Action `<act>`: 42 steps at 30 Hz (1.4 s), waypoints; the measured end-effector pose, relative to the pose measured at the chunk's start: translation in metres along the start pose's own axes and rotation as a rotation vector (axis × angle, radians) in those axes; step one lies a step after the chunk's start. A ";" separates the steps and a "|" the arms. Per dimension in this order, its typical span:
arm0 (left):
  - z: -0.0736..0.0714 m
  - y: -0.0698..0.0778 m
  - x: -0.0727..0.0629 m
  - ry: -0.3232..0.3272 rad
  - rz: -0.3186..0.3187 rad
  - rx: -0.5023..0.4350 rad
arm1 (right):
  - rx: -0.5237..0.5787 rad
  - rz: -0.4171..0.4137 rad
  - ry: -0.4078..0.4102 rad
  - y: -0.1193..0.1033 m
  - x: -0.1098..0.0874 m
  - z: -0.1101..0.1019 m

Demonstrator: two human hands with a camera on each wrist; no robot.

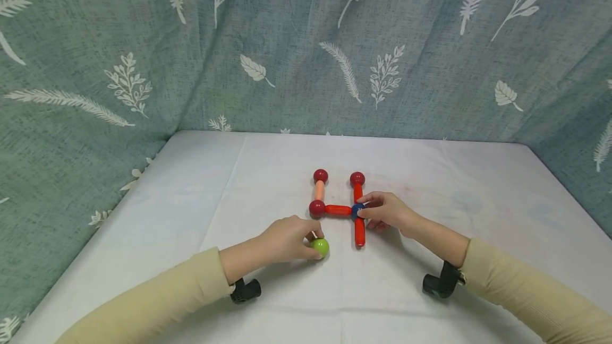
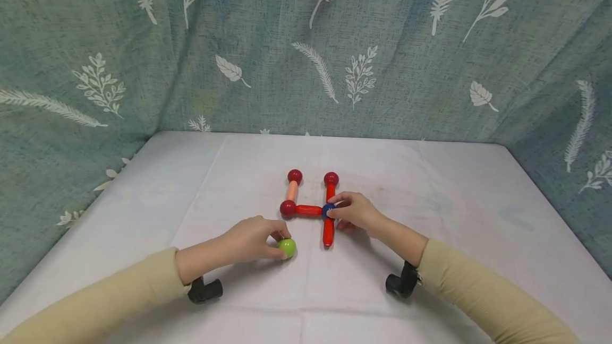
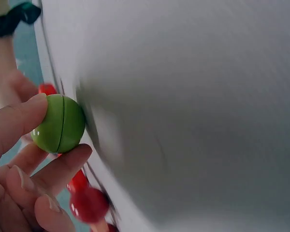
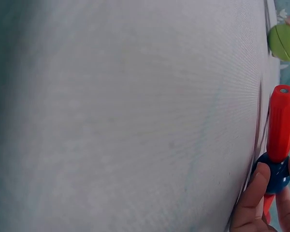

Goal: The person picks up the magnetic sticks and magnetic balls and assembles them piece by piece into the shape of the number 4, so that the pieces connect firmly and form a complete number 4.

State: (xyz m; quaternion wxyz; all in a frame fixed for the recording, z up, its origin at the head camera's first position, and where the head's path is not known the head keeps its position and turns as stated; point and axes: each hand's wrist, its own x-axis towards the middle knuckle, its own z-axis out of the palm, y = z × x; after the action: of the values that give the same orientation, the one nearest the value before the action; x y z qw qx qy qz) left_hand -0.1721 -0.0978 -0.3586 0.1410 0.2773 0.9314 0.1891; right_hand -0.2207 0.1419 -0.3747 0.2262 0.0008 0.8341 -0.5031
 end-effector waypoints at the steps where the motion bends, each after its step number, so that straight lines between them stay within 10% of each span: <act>1: 0.002 0.003 0.001 -0.005 0.012 0.006 | -0.001 -0.001 0.000 0.000 0.000 0.000; 29: 0.019 0.034 0.014 -0.016 0.232 0.054 | -0.034 -0.057 0.010 -0.002 0.003 0.000; 42: 0.022 0.037 0.013 0.019 0.131 0.026 | -0.029 -0.053 0.019 -0.001 0.002 0.002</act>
State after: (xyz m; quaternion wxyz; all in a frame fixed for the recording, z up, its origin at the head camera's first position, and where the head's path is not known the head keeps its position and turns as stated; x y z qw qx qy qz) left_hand -0.1571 -0.0560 -0.3643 0.1161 0.3376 0.9149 0.1884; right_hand -0.2215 0.1389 -0.3751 0.2048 -0.0196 0.8432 -0.4966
